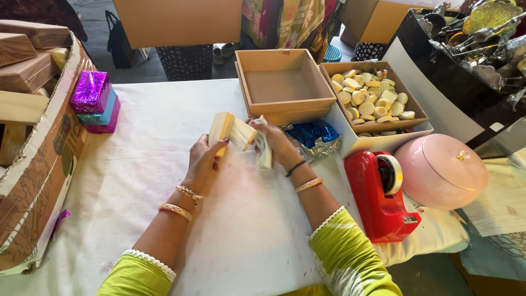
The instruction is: Wrapping wooden blocks and other items in foil and purple paper.
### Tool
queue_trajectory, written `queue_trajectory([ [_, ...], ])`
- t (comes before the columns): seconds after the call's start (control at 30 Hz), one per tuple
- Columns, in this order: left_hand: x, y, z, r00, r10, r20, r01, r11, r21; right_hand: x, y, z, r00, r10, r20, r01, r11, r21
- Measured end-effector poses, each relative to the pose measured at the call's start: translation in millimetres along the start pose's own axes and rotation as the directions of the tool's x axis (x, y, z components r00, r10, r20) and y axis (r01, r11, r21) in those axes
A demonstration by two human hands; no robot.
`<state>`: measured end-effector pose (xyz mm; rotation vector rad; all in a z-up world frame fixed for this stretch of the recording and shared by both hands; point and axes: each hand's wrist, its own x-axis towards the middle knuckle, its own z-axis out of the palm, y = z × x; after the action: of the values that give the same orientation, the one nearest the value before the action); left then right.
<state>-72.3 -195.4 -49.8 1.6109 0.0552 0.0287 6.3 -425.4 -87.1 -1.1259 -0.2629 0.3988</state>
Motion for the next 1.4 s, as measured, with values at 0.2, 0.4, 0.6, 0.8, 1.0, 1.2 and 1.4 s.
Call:
queue_trajectory([
  [0.2,1,-1,7,0.999,-0.013,-0.029,0.014,0.999,0.036,-27,-34,70,0.993,0.113,0.043,-0.12,0.966,0.229],
  [0.4,6,5,-4,0.996,0.071,0.052,-0.081,0.97,0.231,-17,-28,37,0.984,0.155,0.089,-0.171,0.963,0.209],
  [0.6,11,8,-22,0.999,0.031,-0.011,-0.027,0.974,0.226,31,40,-34,0.999,0.046,-0.005,-0.04,0.92,0.39],
  [0.8,10,-1,-22,0.995,-0.021,-0.093,0.024,0.999,0.028,-10,15,53,0.974,-0.211,-0.088,0.146,0.871,-0.469],
  [1.0,21,-15,-19,0.953,0.227,-0.199,-0.115,0.882,0.458,-13,6,99,0.83,-0.479,0.287,0.344,0.032,-0.938],
  [1.2,6,8,-20,0.981,0.058,-0.187,-0.004,0.961,0.278,12,28,88,0.911,-0.356,0.207,0.199,-0.058,-0.978],
  [1.4,17,-12,-15,0.957,0.267,-0.111,-0.119,0.714,0.69,4,11,46,0.917,-0.354,0.185,0.312,0.343,-0.886],
])
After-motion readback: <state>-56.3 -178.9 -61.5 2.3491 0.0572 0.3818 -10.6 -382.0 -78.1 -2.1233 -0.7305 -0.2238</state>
